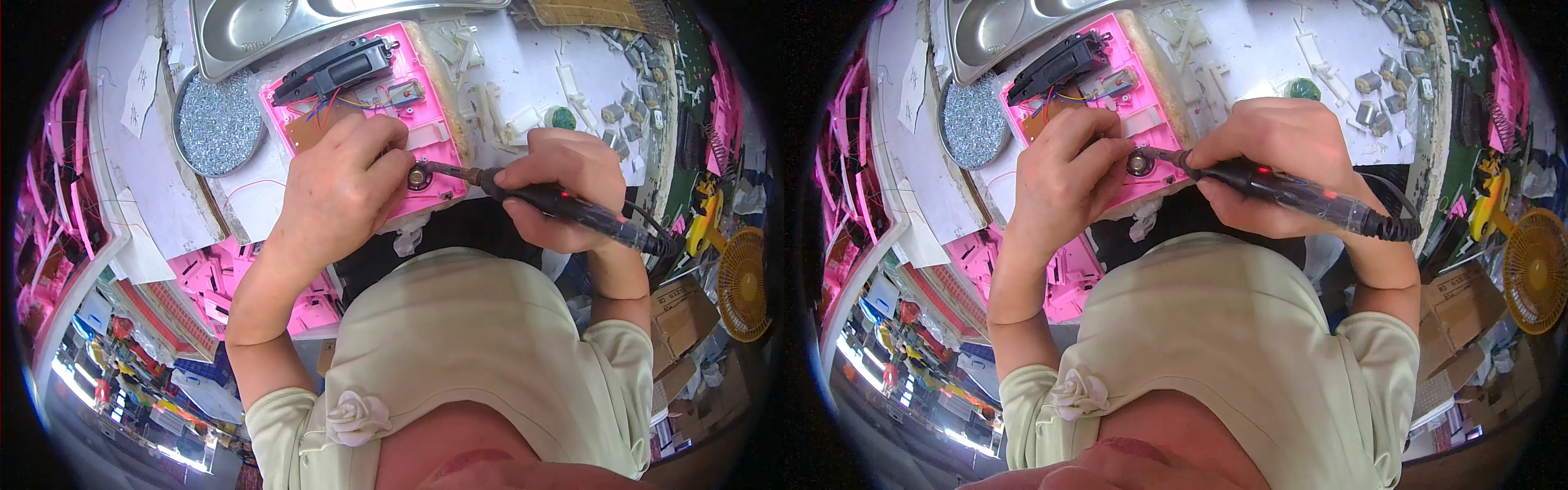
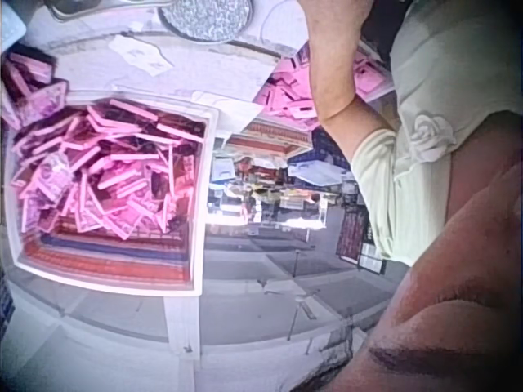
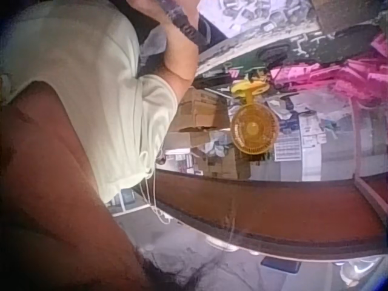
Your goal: Assembling a pink plastic toy by installing internal components and securing the casing with screws.
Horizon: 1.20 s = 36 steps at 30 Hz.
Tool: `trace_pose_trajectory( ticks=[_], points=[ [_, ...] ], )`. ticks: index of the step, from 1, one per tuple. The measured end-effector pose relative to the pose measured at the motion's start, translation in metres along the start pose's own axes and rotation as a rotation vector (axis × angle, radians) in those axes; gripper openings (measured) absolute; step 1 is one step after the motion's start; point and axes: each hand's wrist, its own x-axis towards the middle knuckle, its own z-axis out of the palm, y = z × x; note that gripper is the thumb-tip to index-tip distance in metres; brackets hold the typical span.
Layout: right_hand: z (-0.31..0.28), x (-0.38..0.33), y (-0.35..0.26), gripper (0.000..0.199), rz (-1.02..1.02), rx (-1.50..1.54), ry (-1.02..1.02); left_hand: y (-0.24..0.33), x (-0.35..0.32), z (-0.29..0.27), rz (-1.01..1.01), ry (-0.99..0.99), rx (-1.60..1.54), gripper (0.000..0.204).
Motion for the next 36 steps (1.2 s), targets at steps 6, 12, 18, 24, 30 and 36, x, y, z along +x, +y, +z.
trace_pose_trajectory(
  ticks=[6, 12, 18, 24, 30, 36],
  points=[
    [0.001, -0.004, -0.008, 0.02, 0.322, 0.055, 0.052, 0.001, -0.001, -0.003, -0.013, -0.042, 0.012, 0.024],
    [-0.015, -0.018, -0.021, 0.018, 0.31, 0.076, 0.16, -0.003, -0.005, -0.001, 0.024, 0.008, 0.038, 0.014],
    [-0.103, -0.11, -0.03, 0.016, 0.463, 0.089, 1.021, -0.002, -0.001, -0.004, 0.078, -0.005, 0.067, 0.017],
    [-0.21, -0.223, -0.075, 0.003, 0.28, -0.276, 1.538, 0.012, 0.003, 0.002, 0.088, 0.04, 0.07, 0.022],
    [-0.242, -0.229, -0.038, 0.003, 0.361, -0.391, 1.525, 0.011, 0.002, 0.002, 0.092, 0.029, 0.096, 0.022],
    [-0.241, -0.197, 0.029, 0.031, 0.853, -0.195, 1.373, 0.002, -0.006, -0.004, 0.053, 0.093, 0.06, 0.025]
  ],
)
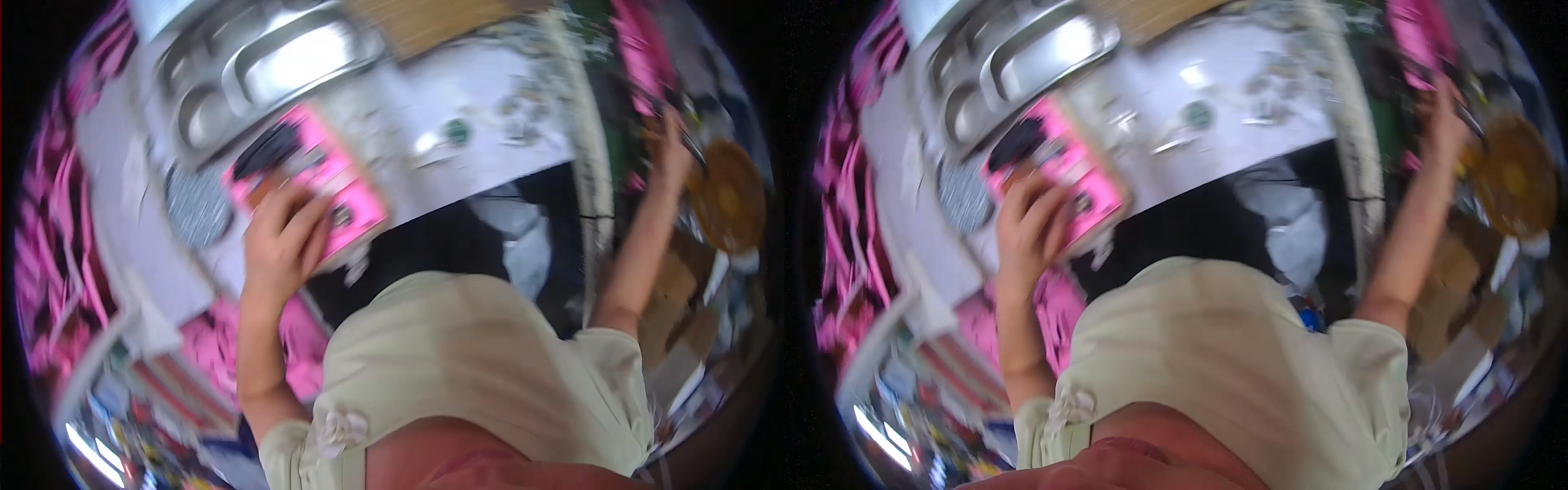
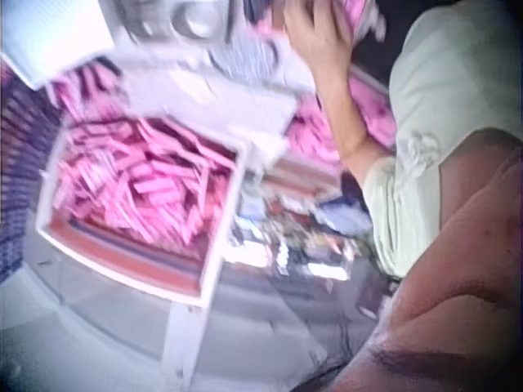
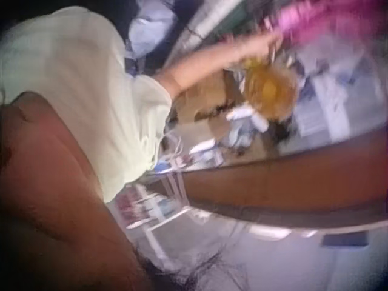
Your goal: Assembling a pink plastic toy by installing internal components and securing the casing with screws.
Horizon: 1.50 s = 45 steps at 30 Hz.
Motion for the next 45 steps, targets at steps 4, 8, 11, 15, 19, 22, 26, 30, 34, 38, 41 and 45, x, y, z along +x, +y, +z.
trace_pose_trajectory(
  ticks=[4, 8, 11, 15, 19, 22, 26, 30, 34, 38, 41, 45],
  points=[
    [-0.041, -0.02, 0.024, 0.045, 0.21, 0.445, -0.311, -0.001, -0.033, -0.008, -0.161, 0.188, -0.096, 0.029],
    [0.019, -0.105, -0.002, 0.04, 0.061, 0.31, -0.559, -0.003, -0.033, 0.001, -0.08, 0.155, -0.016, 0.03],
    [0.09, -0.179, -0.023, 0.033, -0.167, -0.055, -0.563, 0.0, -0.022, 0.0, -0.017, 0.043, 0.034, 0.029],
    [0.173, -0.237, -0.043, 0.021, -0.549, -0.058, -1.097, -0.005, -0.021, 0.0, -0.014, -0.006, 0.048, 0.037],
    [0.224, -0.269, -0.056, 0.015, -0.746, -0.086, -1.126, -0.005, -0.02, 0.0, -0.028, -0.001, 0.034, 0.033],
    [0.241, -0.277, -0.058, 0.014, -0.871, -0.185, -1.047, -0.006, -0.023, 0.002, -0.038, 0.032, 0.014, 0.029],
    [0.257, -0.281, -0.067, 0.024, -0.934, -0.458, -1.031, -0.009, -0.025, 0.005, -0.035, 0.127, 0.022, 0.041],
    [0.259, -0.285, -0.074, 0.03, -0.961, -0.592, -1.059, -0.007, -0.012, 0.004, -0.135, 0.152, 0.181, 0.046],
    [0.26, -0.288, -0.076, 0.028, -1.031, -0.617, -1.044, -0.008, -0.006, 0.006, -0.161, 0.134, 0.239, 0.048],
    [0.26, -0.291, -0.072, 0.025, -1.067, -0.608, -1.008, -0.006, -0.005, 0.009, -0.173, 0.135, 0.244, 0.048],
    [0.257, -0.29, -0.073, 0.019, -1.024, -0.632, -1.003, -0.005, -0.005, 0.011, -0.166, 0.148, 0.257, 0.047],
    [0.261, -0.281, -0.066, 0.018, -0.781, -0.426, -1.141, -0.006, -0.003, 0.012, -0.153, 0.154, 0.28, 0.045]
  ],
)
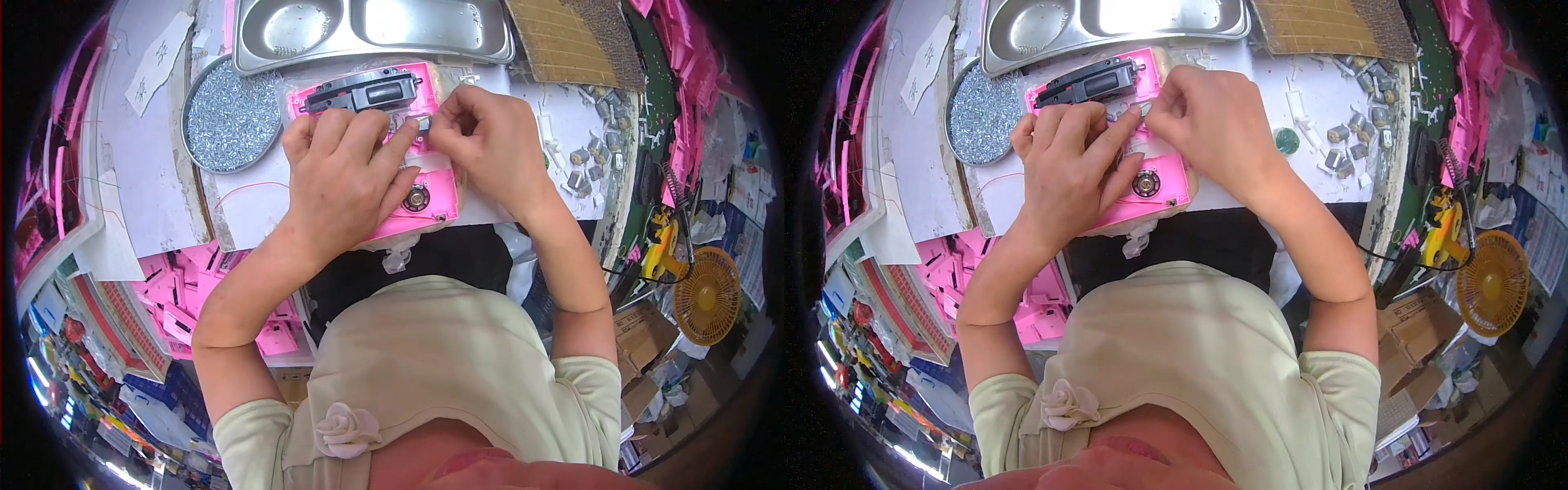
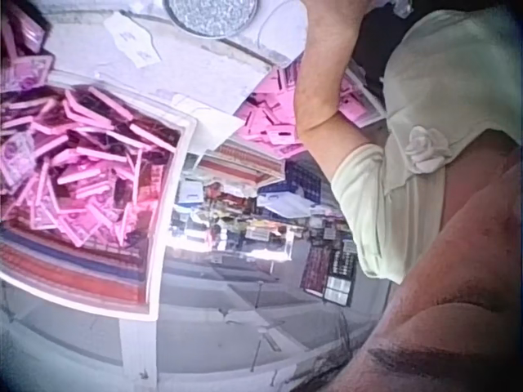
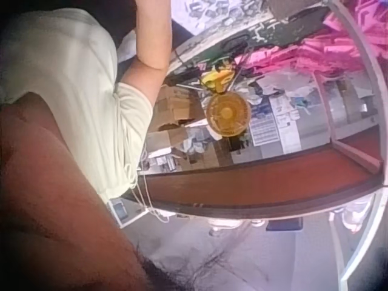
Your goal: Assembling a pink plastic toy by installing internal components and securing the casing with screws.
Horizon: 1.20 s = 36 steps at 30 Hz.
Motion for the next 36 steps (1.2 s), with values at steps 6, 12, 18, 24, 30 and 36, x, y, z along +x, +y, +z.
trace_pose_trajectory(
  ticks=[6, 12, 18, 24, 30, 36],
  points=[
    [0.004, -0.003, -0.021, 0.019, -0.199, -0.462, -0.01, 0.0, 0.001, 0.001, 0.006, 0.007, -0.033, 0.041],
    [-0.019, 0.013, -0.012, 0.015, -0.326, -0.411, -0.204, -0.003, -0.002, 0.001, -0.003, 0.034, -0.078, 0.04],
    [-0.023, 0.022, 0.004, 0.022, 0.334, 0.358, -0.349, -0.003, -0.001, 0.004, 0.017, 0.036, -0.091, 0.039],
    [-0.021, 0.011, 0.01, 0.016, 0.021, 0.226, -0.209, -0.026, 0.014, -0.014, -0.011, 0.058, -0.3, 0.037],
    [0.009, 0.0, 0.006, 0.015, -0.045, 0.191, 0.03, -0.036, 0.031, -0.002, 0.073, 0.061, -0.272, 0.027],
    [0.029, -0.006, 0.0, 0.015, 0.02, 0.112, 0.214, -0.036, 0.047, 0.009, 0.162, 0.063, -0.229, 0.024]
  ],
)
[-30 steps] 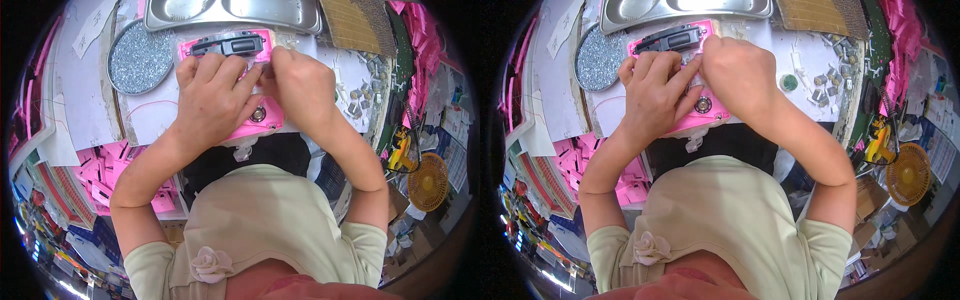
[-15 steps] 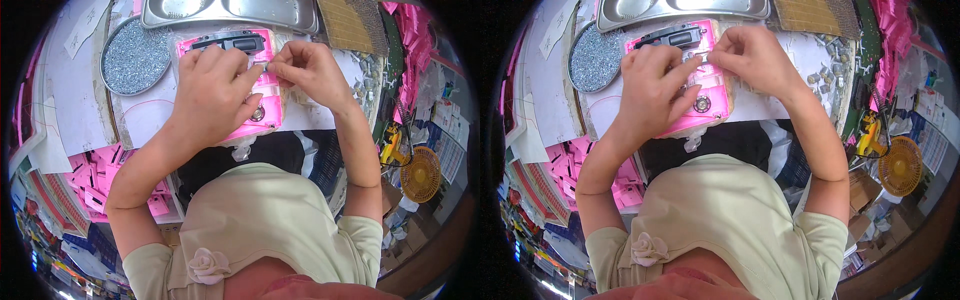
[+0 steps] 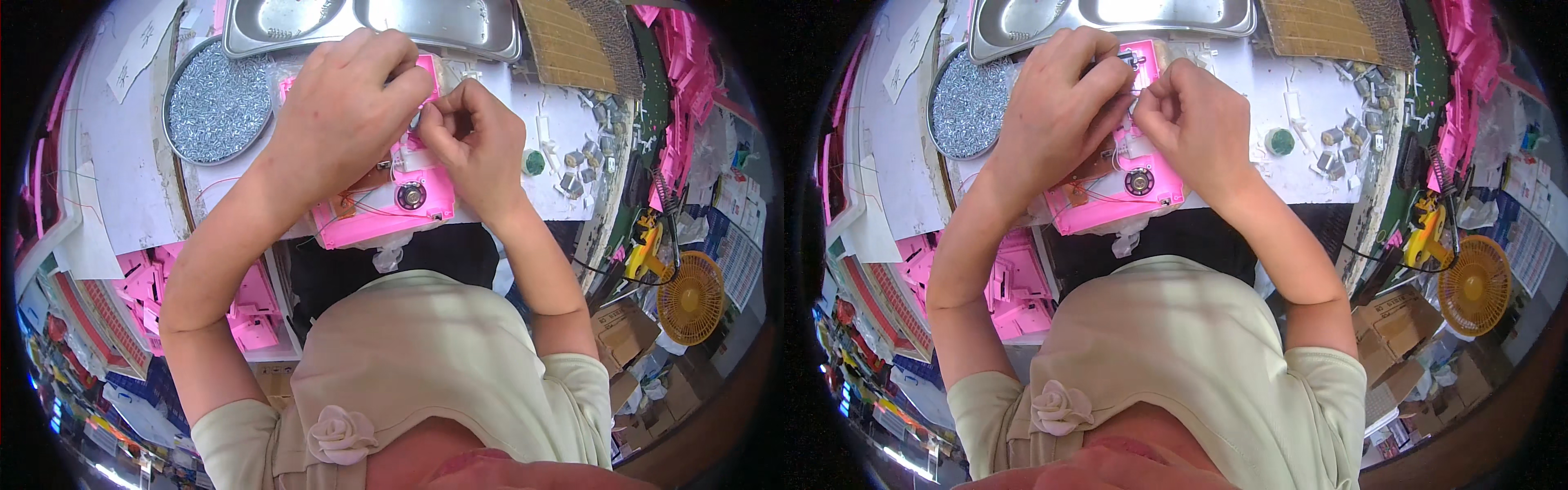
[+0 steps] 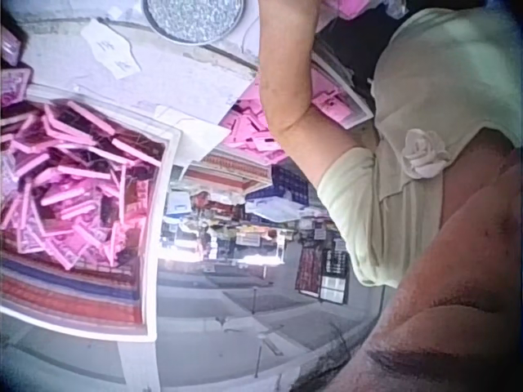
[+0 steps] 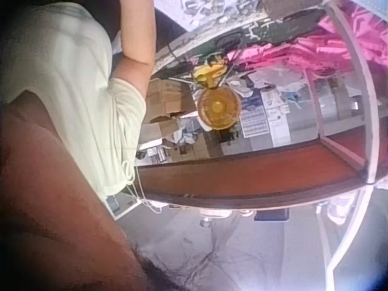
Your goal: Assembling a pink plastic toy by installing internal components and securing the casing with screws.
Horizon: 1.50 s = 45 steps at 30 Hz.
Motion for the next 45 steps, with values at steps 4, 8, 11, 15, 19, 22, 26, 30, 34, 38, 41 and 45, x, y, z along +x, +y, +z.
trace_pose_trajectory(
  ticks=[4, 8, 11, 15, 19, 22, 26, 30, 34, 38, 41, 45],
  points=[
    [-0.002, 0.001, -0.002, 0.013, 0.07, 0.041, -0.021, -0.007, 0.014, 0.002, 0.06, -0.066, -0.003, 0.021],
    [-0.007, -0.002, 0.009, 0.014, -0.175, 0.063, -0.003, -0.011, 0.028, -0.007, 0.006, -0.237, -0.074, 0.02],
    [-0.013, -0.003, 0.016, 0.016, -0.344, 0.003, -0.032, -0.019, 0.027, -0.006, 0.032, -0.25, -0.12, 0.029],
    [-0.022, -0.006, 0.007, 0.02, -0.379, -0.069, -0.057, -0.005, 0.013, -0.041, -0.02, -0.077, -0.123, 0.023],
    [-0.025, -0.026, -0.005, 0.023, -0.476, -0.062, -0.061, 0.022, -0.041, -0.051, -0.195, -0.018, -0.046, 0.024],
    [-0.024, -0.039, -0.017, 0.021, -0.378, -0.105, -0.139, 0.043, -0.071, -0.044, -0.293, 0.014, -0.035, 0.025],
    [-0.007, -0.039, -0.017, 0.02, -0.392, -0.165, -0.097, 0.059, -0.087, -0.028, -0.381, 0.102, -0.049, 0.024],
    [-0.013, -0.04, -0.021, 0.021, -0.396, -0.185, -0.088, 0.066, -0.09, -0.021, -0.37, 0.142, -0.06, 0.025],
    [-0.028, -0.053, -0.026, 0.019, -0.342, -0.261, -0.131, 0.07, -0.089, -0.02, -0.324, 0.097, -0.073, 0.026],
    [-0.024, -0.06, -0.023, 0.019, -0.343, -0.268, -0.127, 0.068, -0.086, -0.015, -0.281, 0.067, -0.062, 0.025],
    [-0.027, -0.061, -0.028, 0.019, -0.268, -0.288, -0.144, 0.062, -0.076, -0.016, -0.196, 0.049, -0.045, 0.031],
    [-0.024, -0.062, -0.024, 0.018, -0.287, -0.247, -0.152, 0.056, -0.07, -0.015, -0.151, -0.007, 0.0, 0.032]
  ],
)
